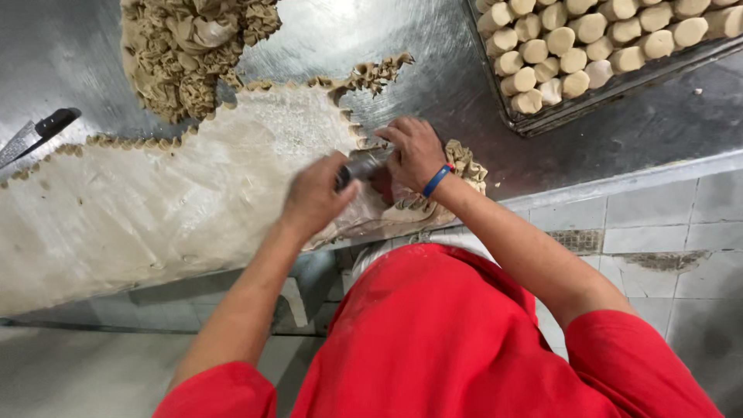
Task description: The person uses a circular cutter to punch out small rounds of dough from a flat sheet, placing each round onto a metal tray. The person repeatedly punches out shapes and moves the finished pieces to the tray.
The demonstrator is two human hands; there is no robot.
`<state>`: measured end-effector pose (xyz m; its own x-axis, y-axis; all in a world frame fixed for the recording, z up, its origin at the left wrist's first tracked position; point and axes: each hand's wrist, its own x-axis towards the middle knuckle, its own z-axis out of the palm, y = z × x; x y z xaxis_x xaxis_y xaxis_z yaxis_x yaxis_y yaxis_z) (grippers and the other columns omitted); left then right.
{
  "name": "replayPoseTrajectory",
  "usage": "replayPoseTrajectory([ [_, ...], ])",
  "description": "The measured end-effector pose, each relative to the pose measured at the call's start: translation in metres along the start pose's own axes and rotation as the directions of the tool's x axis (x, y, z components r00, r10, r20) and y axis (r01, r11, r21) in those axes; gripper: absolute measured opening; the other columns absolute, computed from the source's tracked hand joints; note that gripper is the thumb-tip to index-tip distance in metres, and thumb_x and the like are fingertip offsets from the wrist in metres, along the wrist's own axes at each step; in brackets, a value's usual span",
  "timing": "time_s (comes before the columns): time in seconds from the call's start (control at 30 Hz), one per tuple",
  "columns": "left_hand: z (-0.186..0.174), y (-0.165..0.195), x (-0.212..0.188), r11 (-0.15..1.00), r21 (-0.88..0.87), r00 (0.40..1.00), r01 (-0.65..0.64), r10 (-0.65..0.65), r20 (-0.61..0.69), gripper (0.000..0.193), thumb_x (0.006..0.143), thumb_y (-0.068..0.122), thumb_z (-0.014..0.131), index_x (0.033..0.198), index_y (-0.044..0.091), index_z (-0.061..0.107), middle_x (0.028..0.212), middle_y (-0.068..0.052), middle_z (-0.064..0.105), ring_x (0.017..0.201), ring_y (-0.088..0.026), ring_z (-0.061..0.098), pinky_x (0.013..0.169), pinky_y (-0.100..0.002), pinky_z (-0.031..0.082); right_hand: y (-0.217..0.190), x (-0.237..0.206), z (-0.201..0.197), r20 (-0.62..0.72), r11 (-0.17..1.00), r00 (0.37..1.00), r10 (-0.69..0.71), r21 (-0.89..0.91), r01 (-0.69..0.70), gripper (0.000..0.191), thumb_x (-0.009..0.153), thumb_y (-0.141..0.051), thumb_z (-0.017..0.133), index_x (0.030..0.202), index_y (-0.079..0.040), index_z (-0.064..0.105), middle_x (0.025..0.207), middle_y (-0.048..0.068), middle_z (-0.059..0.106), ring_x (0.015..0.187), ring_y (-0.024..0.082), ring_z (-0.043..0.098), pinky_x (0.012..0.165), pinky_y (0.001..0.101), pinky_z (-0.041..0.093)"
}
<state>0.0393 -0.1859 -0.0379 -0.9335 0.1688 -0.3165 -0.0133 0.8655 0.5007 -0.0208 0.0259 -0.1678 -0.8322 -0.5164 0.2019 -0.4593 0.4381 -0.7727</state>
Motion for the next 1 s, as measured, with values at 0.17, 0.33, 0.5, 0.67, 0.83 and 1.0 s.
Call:
replayPoseTrajectory([
  [0.17,-0.019,0.005,0.029,0.953,0.290,0.992,0.083,-0.106,0.064,0.041,0.085,0.031,0.079,0.107,0.005,0.056,0.089,-0.020,0.068,0.085,-0.042,0.068,0.073,-0.053,0.054,-0.018,0.009,-0.006,0.054,1.000,0.998,0.013,-0.027,-0.012,0.041,0.076,-0.022,0.075,0.115,-0.010,0.071,0.106,0.013,0.062,0.104,0.034,0.058,0.088,0.0469,0.044],
  [0.33,0.009,-0.002,0.059,0.968,0.236,0.988,0.081,-0.110,0.110,0.044,0.087,0.029,0.076,0.116,0.004,0.054,0.088,-0.020,0.068,0.084,-0.043,0.068,0.073,-0.052,0.055,-0.009,0.016,0.014,0.054,0.999,0.998,-0.013,-0.044,0.016,0.024,0.077,-0.024,0.076,0.097,-0.011,0.070,0.101,0.012,0.061,0.102,0.034,0.058,0.089,0.0483,0.045],
  [0.5,0.020,-0.013,0.035,0.989,0.053,0.991,-0.135,0.135,-0.004,0.043,0.079,0.020,0.072,0.116,0.007,0.056,0.099,-0.024,0.067,0.092,-0.045,0.066,0.077,-0.050,0.055,0.004,0.026,0.015,-0.008,0.997,1.000,0.010,-0.072,-0.010,0.016,0.085,-0.010,0.069,0.100,-0.008,0.070,0.107,0.014,0.061,0.104,0.035,0.058,0.089,0.0476,0.047],
  [0.67,-0.005,-0.011,0.019,1.000,0.006,0.998,0.026,-0.025,-0.065,0.035,0.087,0.025,0.075,0.109,0.007,0.055,0.093,-0.022,0.069,0.086,-0.045,0.068,0.073,-0.052,0.054,-0.002,0.032,-0.009,-0.009,0.998,0.999,-0.033,0.045,0.033,0.036,0.079,-0.006,0.065,0.115,-0.008,0.071,0.111,0.012,0.062,0.109,0.034,0.059,0.094,0.0472,0.046],
  [0.83,-0.032,-0.008,0.045,0.957,0.242,0.986,0.159,-0.168,0.018,0.040,0.088,0.031,0.075,0.107,0.005,0.052,0.085,-0.022,0.069,0.079,-0.044,0.069,0.069,-0.053,0.055,-0.012,0.034,-0.005,0.020,0.999,0.999,-0.031,-0.004,0.031,0.039,0.077,-0.017,0.073,0.115,-0.011,0.071,0.108,0.012,0.062,0.106,0.033,0.058,0.089,0.0461,0.043],
  [1.0,-0.012,-0.014,0.075,0.973,0.197,0.986,0.124,-0.143,0.088,0.039,0.088,0.029,0.076,0.106,0.004,0.051,0.083,-0.022,0.069,0.078,-0.044,0.068,0.068,-0.054,0.054,-0.008,0.050,0.021,0.065,0.998,0.997,-0.036,-0.053,0.040,0.037,0.078,-0.024,0.073,0.113,-0.011,0.071,0.110,0.009,0.063,0.106,0.029,0.058,0.091,0.0439,0.044],
])
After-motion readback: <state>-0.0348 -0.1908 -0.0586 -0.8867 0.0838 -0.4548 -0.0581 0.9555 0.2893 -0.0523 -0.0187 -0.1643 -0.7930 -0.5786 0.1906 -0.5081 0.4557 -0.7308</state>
